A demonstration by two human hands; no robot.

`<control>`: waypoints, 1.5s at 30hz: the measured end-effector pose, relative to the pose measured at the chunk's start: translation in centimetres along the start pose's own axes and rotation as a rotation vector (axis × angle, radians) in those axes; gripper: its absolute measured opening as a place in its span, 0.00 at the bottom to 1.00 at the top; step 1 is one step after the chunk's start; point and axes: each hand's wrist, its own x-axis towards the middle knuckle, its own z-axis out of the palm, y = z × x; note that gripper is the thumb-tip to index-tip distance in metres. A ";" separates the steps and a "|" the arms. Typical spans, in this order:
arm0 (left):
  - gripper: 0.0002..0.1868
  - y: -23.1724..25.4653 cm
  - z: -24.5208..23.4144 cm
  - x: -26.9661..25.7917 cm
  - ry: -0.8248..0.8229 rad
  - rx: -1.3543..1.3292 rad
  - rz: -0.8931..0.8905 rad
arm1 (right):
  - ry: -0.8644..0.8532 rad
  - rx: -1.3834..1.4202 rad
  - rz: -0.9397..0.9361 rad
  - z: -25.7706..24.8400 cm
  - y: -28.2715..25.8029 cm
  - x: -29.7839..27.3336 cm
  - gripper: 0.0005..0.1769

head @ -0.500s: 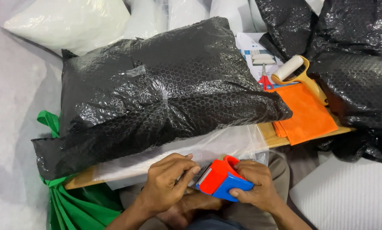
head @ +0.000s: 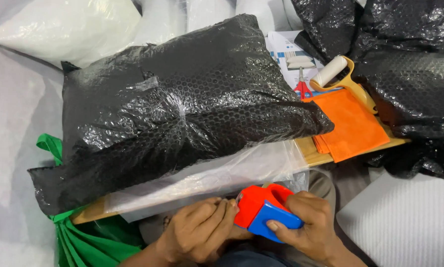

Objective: Wrapping a pillow in black bubble wrap and securing it with clear adhesive tape using a dispenser.

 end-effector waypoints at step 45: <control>0.08 2.2 7.7 1.6 0.160 -0.846 -0.979 | 0.064 0.369 0.255 0.8 -0.5 5.1 0.05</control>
